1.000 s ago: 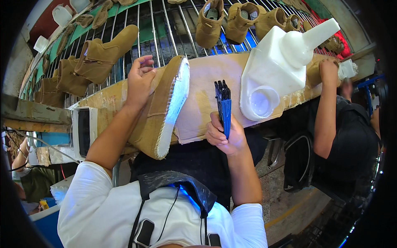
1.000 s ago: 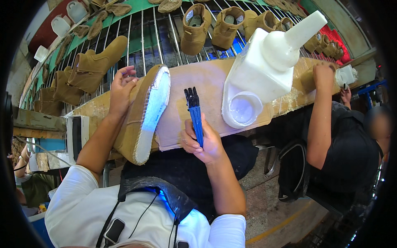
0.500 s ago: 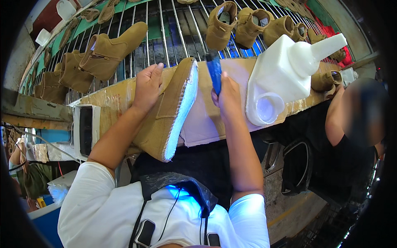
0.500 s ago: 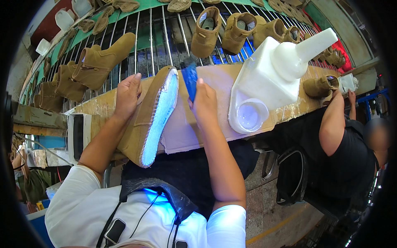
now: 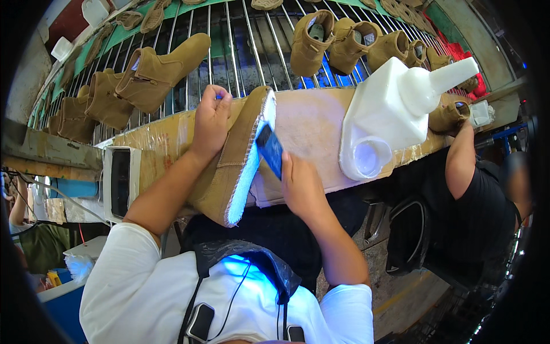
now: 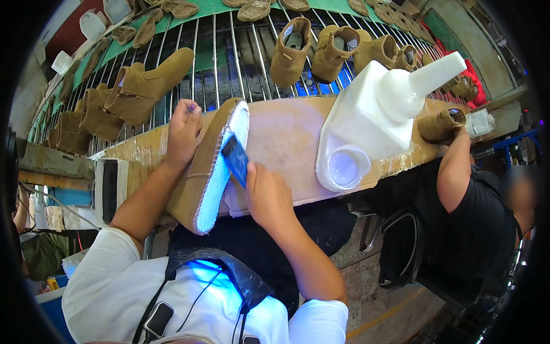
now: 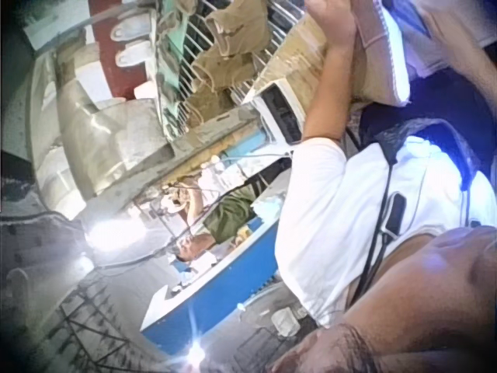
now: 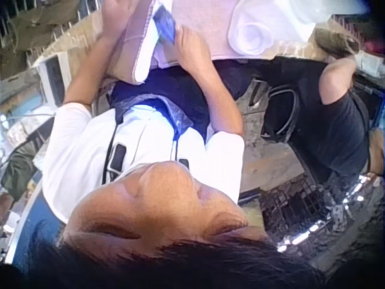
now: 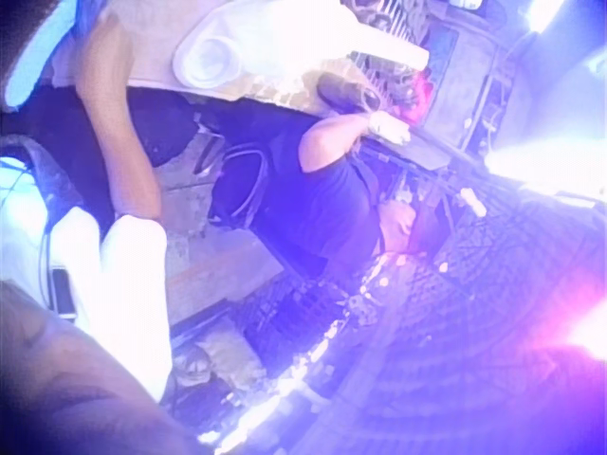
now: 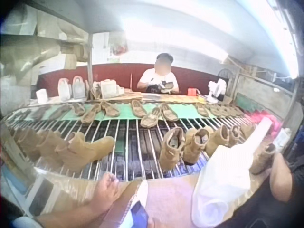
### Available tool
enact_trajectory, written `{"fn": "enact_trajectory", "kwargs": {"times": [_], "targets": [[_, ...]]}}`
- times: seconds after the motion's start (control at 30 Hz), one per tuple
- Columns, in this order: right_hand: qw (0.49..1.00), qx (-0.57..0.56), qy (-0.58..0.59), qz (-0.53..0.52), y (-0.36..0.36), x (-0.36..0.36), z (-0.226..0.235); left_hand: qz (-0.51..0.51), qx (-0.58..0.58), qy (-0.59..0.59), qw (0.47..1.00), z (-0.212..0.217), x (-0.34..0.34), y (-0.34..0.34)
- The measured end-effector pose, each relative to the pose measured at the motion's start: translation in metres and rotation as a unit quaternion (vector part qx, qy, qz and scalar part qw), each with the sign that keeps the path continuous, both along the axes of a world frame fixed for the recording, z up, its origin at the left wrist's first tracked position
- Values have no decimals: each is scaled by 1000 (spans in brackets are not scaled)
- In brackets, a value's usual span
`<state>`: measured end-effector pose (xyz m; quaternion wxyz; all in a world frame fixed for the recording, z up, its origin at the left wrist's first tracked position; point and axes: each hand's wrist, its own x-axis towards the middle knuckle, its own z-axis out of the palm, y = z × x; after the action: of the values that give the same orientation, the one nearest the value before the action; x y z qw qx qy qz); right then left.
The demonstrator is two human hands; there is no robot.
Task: The person applies adhesive to the soles and edges of boots using a brush dipped in a glue container, then places the finished boots onto a conveyor rack.
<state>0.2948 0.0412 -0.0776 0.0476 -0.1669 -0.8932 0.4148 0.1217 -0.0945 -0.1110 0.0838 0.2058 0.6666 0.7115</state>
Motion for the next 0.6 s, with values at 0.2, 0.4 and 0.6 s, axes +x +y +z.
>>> {"fn": "enact_trajectory", "kwargs": {"times": [0.2,0.4,0.6], "targets": [[678,-735,12,15,22,61,-13,19,40,-35,998,2,4,-8],[386,-892,181,152,24,56,-18,9,52,-9,999,7,7,-11],[412,-870,230,142,19,59,-7,-24,-12,78,997,60,61,-11]]}}
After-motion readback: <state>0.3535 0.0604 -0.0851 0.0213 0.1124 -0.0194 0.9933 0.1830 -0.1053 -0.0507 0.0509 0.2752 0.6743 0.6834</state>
